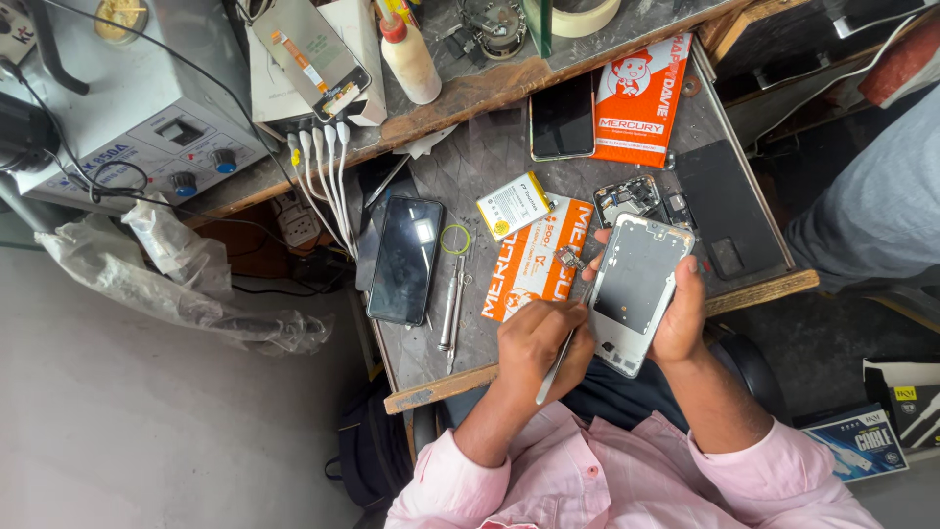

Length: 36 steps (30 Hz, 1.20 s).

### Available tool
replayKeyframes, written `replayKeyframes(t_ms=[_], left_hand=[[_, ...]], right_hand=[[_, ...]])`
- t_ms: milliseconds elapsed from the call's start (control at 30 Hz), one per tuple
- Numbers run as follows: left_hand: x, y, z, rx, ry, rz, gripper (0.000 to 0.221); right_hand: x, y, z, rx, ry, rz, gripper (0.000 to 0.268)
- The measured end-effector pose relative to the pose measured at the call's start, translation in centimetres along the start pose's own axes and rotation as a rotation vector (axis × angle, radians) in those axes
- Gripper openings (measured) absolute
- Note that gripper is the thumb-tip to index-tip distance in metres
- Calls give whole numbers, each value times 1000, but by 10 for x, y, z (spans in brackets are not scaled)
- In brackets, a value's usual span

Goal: The person works on a disassembled phone on a workbench, using a thin tool to scrape along the edges and surface of the phone's internal chassis and frame, then handles a battery and a small orange component.

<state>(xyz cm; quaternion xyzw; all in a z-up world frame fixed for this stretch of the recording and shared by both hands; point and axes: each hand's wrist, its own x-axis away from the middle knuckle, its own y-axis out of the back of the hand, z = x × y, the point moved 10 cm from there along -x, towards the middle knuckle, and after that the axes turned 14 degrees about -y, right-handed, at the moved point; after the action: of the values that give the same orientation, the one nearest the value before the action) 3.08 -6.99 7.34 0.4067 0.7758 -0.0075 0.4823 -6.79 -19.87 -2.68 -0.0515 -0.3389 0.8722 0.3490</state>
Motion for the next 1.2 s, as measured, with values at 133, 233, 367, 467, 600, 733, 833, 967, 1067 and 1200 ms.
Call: replayKeyframes(t_ms=[133, 233, 367, 467, 600, 733, 833, 967, 1067, 1200], left_hand=[[2, 0, -1, 10, 2, -3, 22], [-9, -3, 6, -52, 0, -43, 24], [-31, -7, 11, -31, -31, -101, 24], [-27, -8, 14, -4, 16, -84, 22], [-21, -6, 15, 24, 75, -48, 18], [-22, -7, 24, 26, 98, -63, 18], [-39, -1, 22, 24, 47, -129, 16], [-40, -5, 19, 24, 53, -110, 16], [-34, -1, 16, 6, 44, -115, 16], [-30, 2, 14, 15, 53, -129, 15]], right_hand=[[-3, 4, -6, -13, -47, -22, 90], [-3, -5, -11, 9, -79, 76, 91], [0, -5, -7, 72, -75, 46, 90], [4, -1, -9, 87, -69, 45, 91], [2, -2, -16, -39, -95, 151, 90], [2, 13, -26, -38, -132, 119, 89], [0, 18, -23, 67, -82, 60, 86], [4, 32, -27, 78, -80, 18, 84], [7, 26, -29, 73, -94, 41, 84], [6, 5, -24, 26, -109, 184, 86]])
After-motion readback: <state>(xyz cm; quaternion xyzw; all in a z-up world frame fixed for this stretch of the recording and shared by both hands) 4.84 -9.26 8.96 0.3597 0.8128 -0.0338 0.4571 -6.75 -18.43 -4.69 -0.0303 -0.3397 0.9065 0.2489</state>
